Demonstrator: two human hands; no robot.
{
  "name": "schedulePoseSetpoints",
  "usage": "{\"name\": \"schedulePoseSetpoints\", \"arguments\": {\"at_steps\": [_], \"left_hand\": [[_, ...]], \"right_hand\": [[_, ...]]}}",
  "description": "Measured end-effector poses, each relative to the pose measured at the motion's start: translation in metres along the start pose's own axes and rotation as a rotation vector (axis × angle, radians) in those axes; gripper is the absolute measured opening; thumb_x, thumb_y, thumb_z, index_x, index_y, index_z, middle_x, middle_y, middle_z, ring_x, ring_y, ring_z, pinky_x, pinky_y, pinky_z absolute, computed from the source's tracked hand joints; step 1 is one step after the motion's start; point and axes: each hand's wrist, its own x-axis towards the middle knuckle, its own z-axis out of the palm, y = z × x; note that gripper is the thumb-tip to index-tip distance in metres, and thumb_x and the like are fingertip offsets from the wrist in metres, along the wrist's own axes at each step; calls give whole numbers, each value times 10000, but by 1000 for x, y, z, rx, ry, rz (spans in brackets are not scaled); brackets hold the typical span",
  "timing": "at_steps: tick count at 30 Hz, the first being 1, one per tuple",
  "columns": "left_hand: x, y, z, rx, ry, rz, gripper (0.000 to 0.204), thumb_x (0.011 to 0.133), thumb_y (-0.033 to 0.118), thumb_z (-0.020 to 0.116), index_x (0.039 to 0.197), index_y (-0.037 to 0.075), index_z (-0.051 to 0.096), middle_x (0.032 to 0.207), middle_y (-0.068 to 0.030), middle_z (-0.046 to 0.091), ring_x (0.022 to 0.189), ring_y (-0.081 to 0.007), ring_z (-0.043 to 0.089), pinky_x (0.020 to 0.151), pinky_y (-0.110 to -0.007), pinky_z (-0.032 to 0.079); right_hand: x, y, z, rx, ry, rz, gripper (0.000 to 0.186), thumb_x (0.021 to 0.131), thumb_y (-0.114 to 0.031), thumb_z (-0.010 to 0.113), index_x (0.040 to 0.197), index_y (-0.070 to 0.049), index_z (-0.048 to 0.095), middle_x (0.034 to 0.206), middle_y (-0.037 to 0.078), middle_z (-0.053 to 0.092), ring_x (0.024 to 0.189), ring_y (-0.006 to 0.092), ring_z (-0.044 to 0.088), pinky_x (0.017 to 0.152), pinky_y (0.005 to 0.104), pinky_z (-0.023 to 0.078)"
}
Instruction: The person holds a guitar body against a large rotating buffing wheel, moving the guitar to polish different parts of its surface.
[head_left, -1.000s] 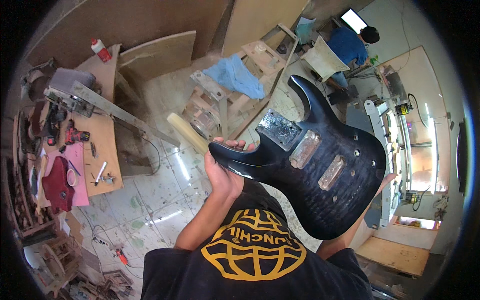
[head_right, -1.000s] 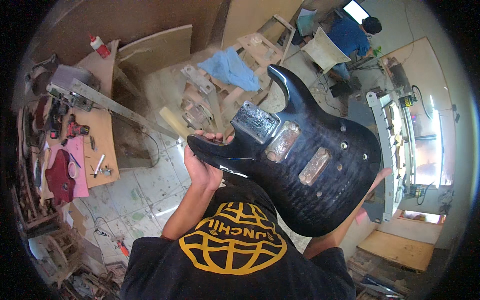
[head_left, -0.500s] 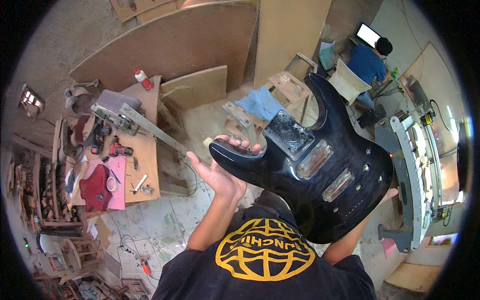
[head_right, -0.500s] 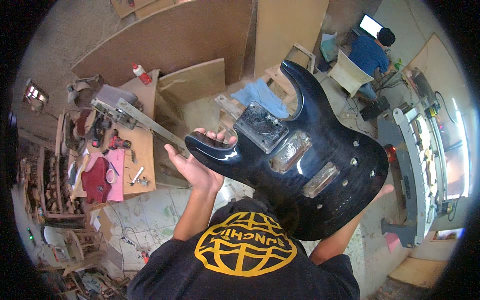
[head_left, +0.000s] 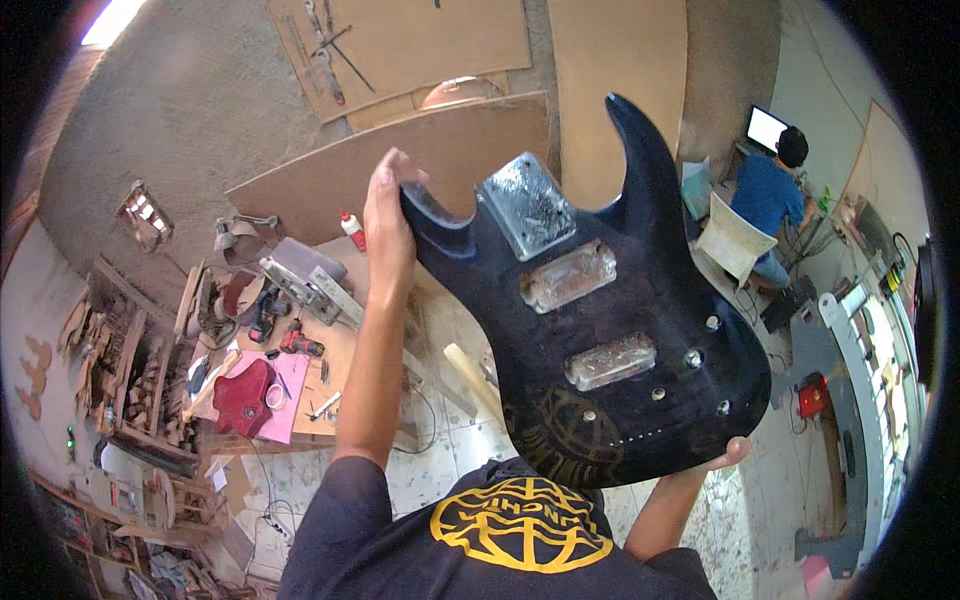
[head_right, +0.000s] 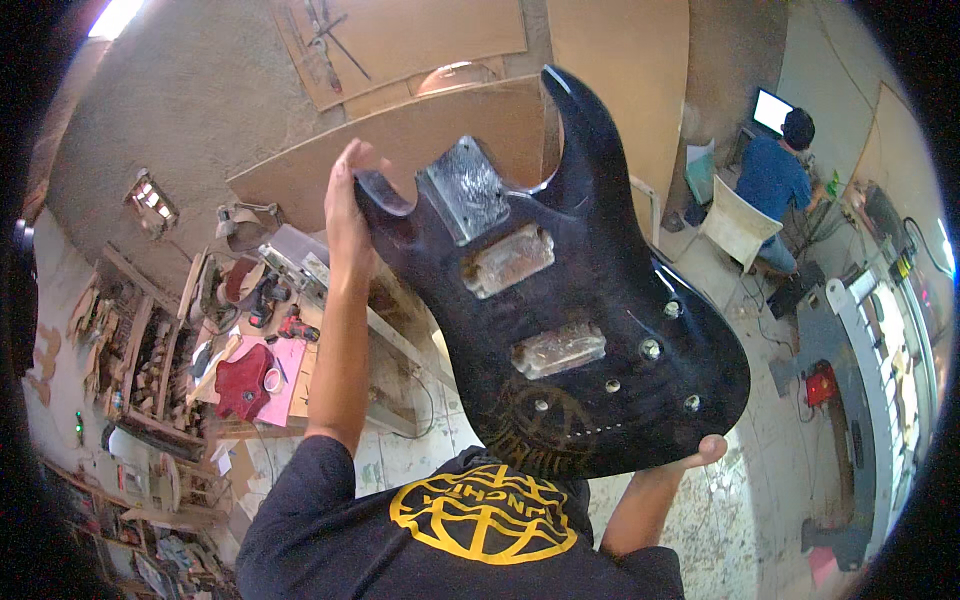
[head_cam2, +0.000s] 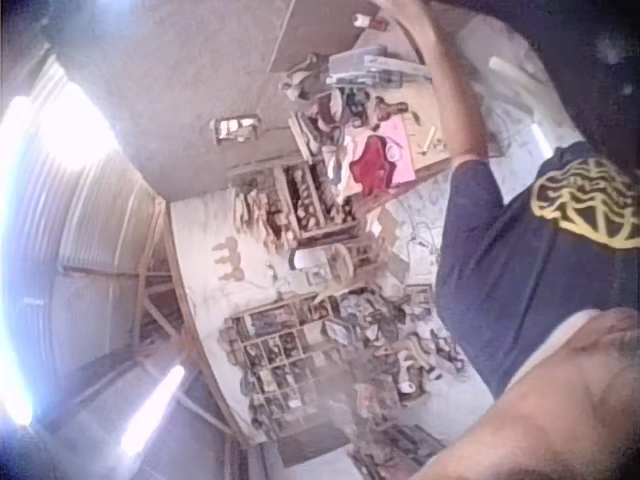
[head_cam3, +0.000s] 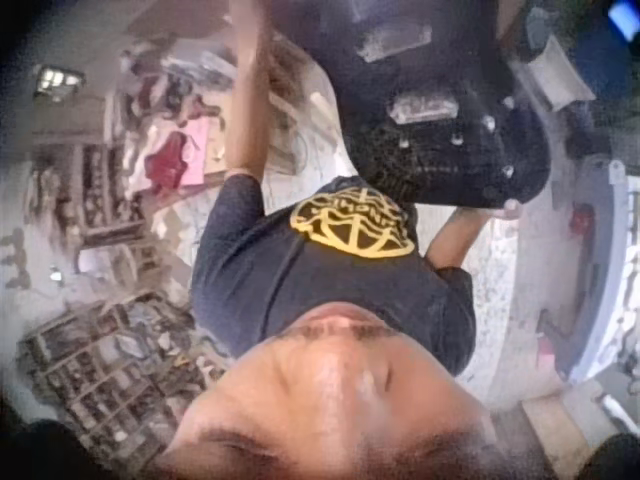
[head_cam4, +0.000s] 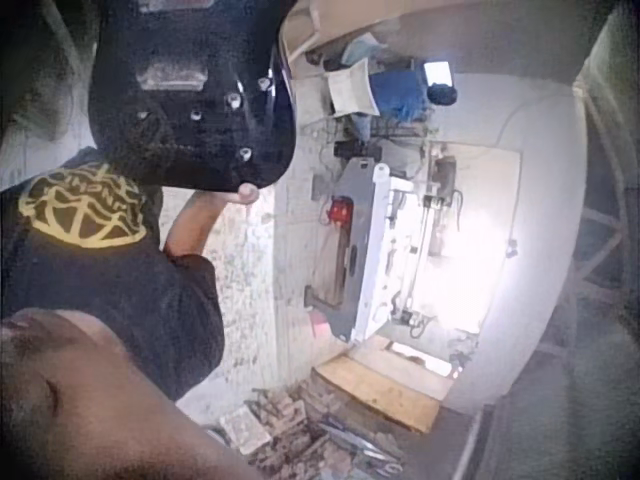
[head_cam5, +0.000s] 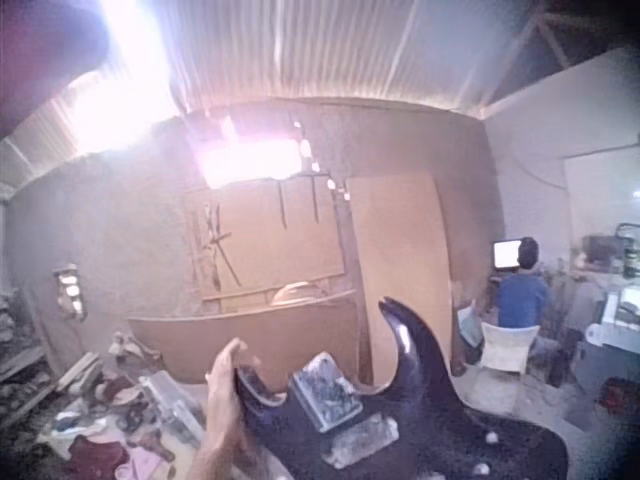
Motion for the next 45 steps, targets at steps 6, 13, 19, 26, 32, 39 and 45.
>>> {"name": "schedulePoseSetpoints", "arguments": {"at_steps": [6, 13, 19, 26, 32, 39, 45], "left_hand": [[-41, 63, 93, 1075, -153, 754, 844, 819, 661, 365, 1350, 6, 337, 1450, -217, 187, 1345, -393, 148, 1057, -562, 70], [-50, 80, 140, 1221, -405, 964, 806, 781, 661, 444, 1356, 100, 371, 1411, -148, 327, 1326, -319, 263, 1067, -501, 141], [44, 85, 150, 1257, -180, 869, 488, 929, 302, 377, 1368, 93, 342, 1441, -156, 259, 1338, -389, 176, 1058, -531, 143], [-162, 28, 211, 1034, -1074, 905, 738, 791, 590, 461, 1371, 148, 344, 1459, -150, 220, 1366, -350, 125, 1061, -569, 69], [-41, 68, 205, 1177, -493, 897, 624, 810, 468, 524, 1351, 188, 391, 1454, -147, 238, 1356, -359, 158, 1059, -559, 119], [-61, 36, 237, 1182, -378, 773, 715, 790, 311, 545, 1384, 45, 248, 1455, -248, 124, 1341, -458, 62, 1021, -635, 64], [-238, -18, 227, 990, -1126, 914, 801, 734, 702, 435, 1378, 235, 341, 1452, -46, 266, 1359, -277, 182, 1071, -554, 43]], "right_hand": [[31, -30, 3, 141, -199, -91, 835, 586, -473, 595, 1263, -21, 411, 1246, 196, 454, 1103, 368, 487, 914, 483, 444], [57, -70, -20, 215, -134, -153, 825, 570, -426, 612, 1261, -21, 415, 1252, 211, 434, 1091, 394, 466, 893, 506, 441], [70, -84, -46, 267, -265, -79, 838, 548, -433, 610, 1260, -33, 422, 1233, 211, 444, 1068, 387, 479, 867, 500, 454], [86, -85, -37, 268, -88, -86, 827, 517, -400, 613, 1237, -31, 436, 1208, 210, 461, 1061, 385, 486, 854, 505, 463], [96, -89, -43, 272, -65, -91, 829, 517, -399, 610, 1237, -30, 429, 1217, 208, 451, 1062, 390, 485, 858, 497, 466], [107, -83, -40, 294, -17, -79, 817, 530, -395, 596, 1241, -30, 429, 1224, 205, 454, 1057, 391, 487, 848, 496, 463], [119, -78, -41, 277, -41, -58, 807, 536, -406, 592, 1234, -32, 437, 1212, 194, 474, 1062, 380, 493, 829, 500, 469]]}}
